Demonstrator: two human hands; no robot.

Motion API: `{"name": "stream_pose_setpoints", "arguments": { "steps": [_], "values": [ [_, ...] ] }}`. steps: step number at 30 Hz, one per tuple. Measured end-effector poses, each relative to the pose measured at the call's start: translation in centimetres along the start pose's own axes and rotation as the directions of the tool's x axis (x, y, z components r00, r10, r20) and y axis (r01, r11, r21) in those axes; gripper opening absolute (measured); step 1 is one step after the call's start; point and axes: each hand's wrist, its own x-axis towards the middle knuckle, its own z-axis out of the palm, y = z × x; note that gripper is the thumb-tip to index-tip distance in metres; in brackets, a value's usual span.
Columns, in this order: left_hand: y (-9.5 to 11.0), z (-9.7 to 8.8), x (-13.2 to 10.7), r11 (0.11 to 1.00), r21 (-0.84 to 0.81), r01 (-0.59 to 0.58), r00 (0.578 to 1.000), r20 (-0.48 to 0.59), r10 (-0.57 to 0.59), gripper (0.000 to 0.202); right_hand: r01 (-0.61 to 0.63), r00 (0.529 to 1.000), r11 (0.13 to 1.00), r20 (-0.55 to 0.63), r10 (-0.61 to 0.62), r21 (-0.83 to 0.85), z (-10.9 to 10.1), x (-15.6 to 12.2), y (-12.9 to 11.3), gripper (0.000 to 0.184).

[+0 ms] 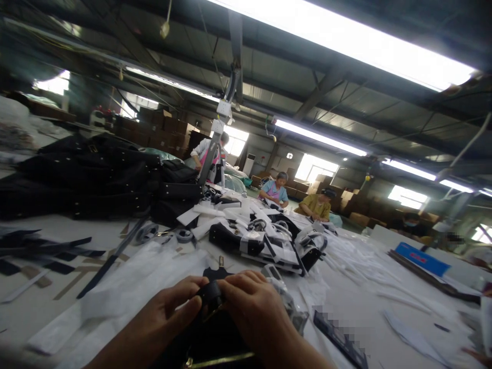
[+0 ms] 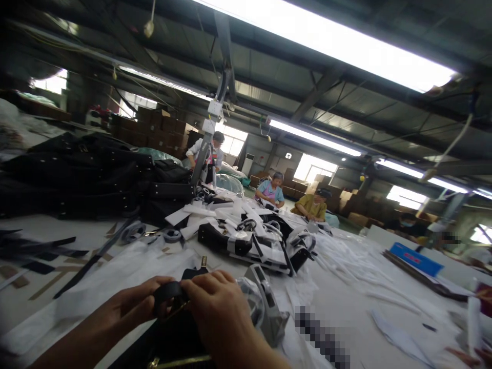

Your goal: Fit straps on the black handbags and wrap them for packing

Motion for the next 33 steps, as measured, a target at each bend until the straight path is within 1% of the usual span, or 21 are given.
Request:
{"name": "stream_pose_setpoints", "arguments": {
  "steps": [2,4,5,6,7,8,9,10,12,13,14,15,17,19,21,24,26,27,30,31,33],
  "values": [
    [0.3,0.0,0.1,0.995,-0.078,0.058,0.996,-0.059,-0.063,0.043,0.05,0.983,0.998,-0.172,-0.058,-0.05,0.7,-1.1,-0.3,0.024],
    [0.5,-0.1,0.1,0.969,-0.205,0.137,0.981,-0.109,-0.161,0.041,0.077,0.935,0.997,-0.344,-0.082,-0.03,2.1,-2.9,-0.7,0.029],
    [0.6,-0.2,0.0,0.951,-0.26,0.167,0.972,-0.121,-0.204,0.04,0.077,0.915,0.996,-0.399,-0.055,0.039,3.1,-3.9,-1.0,0.028],
    [0.7,-0.2,-0.1,0.934,-0.299,0.195,0.962,-0.126,-0.241,0.039,0.057,0.906,0.989,-0.423,0.008,0.14,4.2,-4.8,-1.3,0.024],
    [0.8,-0.2,-0.2,0.923,-0.319,0.215,0.956,-0.124,-0.266,0.037,-0.041,0.916,0.963,-0.375,0.143,0.268,5.4,-5.6,-1.6,0.02],
    [1.0,-0.2,-0.4,0.917,-0.326,0.231,0.952,-0.117,-0.282,0.036,-0.135,0.908,0.91,-0.319,0.272,0.392,6.6,-6.0,-1.9,0.019],
    [1.3,0.0,-0.6,0.917,-0.322,0.236,0.952,-0.111,-0.285,0.036,-0.21,0.888,0.827,-0.253,0.384,0.521,7.6,-6.2,-2.3,0.023],
    [1.6,0.2,-0.8,0.921,-0.31,0.238,0.952,-0.115,-0.284,0.035,-0.263,0.863,0.718,-0.176,0.474,0.645,8.5,-6.1,-2.7,0.03],
    [2.1,0.6,-1.2,0.933,-0.26,0.251,0.945,-0.144,-0.294,0.031,-0.281,0.821,0.478,-0.049,0.569,0.832,9.6,-5.4,-3.4,0.046],
    [2.3,0.8,-1.3,0.94,-0.227,0.255,0.944,-0.155,-0.293,0.031,-0.289,0.803,0.372,0.012,0.595,0.882,10.0,-5.0,-3.6,0.051],
    [2.4,0.9,-1.4,0.947,-0.193,0.257,0.945,-0.157,-0.288,0.032,-0.307,0.782,0.289,0.067,0.619,0.907,10.1,-4.5,-3.8,0.053],
    [2.5,1.0,-1.5,0.953,-0.161,0.256,0.948,-0.149,-0.28,0.033,-0.329,0.759,0.232,0.11,0.642,0.915,10.2,-4.1,-4.0,0.054],
    [2.3,0.8,-1.4,0.965,-0.103,0.241,0.96,-0.122,-0.252,0.037,-0.358,0.718,0.174,0.151,0.679,0.917,10.1,-3.6,-4.1,0.055],
    [2.1,0.3,-1.3,0.969,-0.031,0.243,0.961,-0.128,-0.245,0.043,-0.362,0.702,0.188,0.135,0.699,0.913,9.9,-3.4,-4.2,0.054],
    [1.9,-0.1,-1.2,0.963,0.041,0.266,0.955,-0.151,-0.257,0.045,-0.367,0.709,0.273,0.077,0.701,0.889,9.7,-3.2,-4.3,0.051],
    [1.9,-0.5,-1.1,0.964,0.072,0.257,0.957,-0.156,-0.244,0.045,-0.369,0.752,0.452,-0.025,0.659,0.812,9.4,-3.1,-4.5,0.041],
    [1.9,-0.5,-1.0,0.97,0.081,0.228,0.966,-0.144,-0.215,0.043,-0.358,0.783,0.541,-0.071,0.618,0.761,9.2,-3.0,-4.6,0.036],
    [1.9,-0.4,-0.9,0.973,0.096,0.209,0.971,-0.139,-0.194,0.042,-0.354,0.791,0.569,-0.086,0.606,0.742,9.2,-3.0,-4.6,0.034],
    [1.6,-0.2,-0.8,0.985,0.126,0.117,0.987,-0.123,-0.101,0.036,-0.346,0.795,0.591,-0.106,0.597,0.729,9.2,-2.9,-4.6,0.03],
    [1.4,-0.1,-0.8,0.988,0.129,0.086,0.989,-0.134,-0.069,0.035,-0.339,0.797,0.587,-0.107,0.594,0.735,9.2,-2.9,-4.6,0.029],
    [1.0,0.2,-1.0,0.988,0.154,0.03,0.98,-0.201,0.002,0.033,-0.31,0.808,0.578,-0.112,0.579,0.755,9.1,-2.9,-4.6,0.028]
  ]
}}
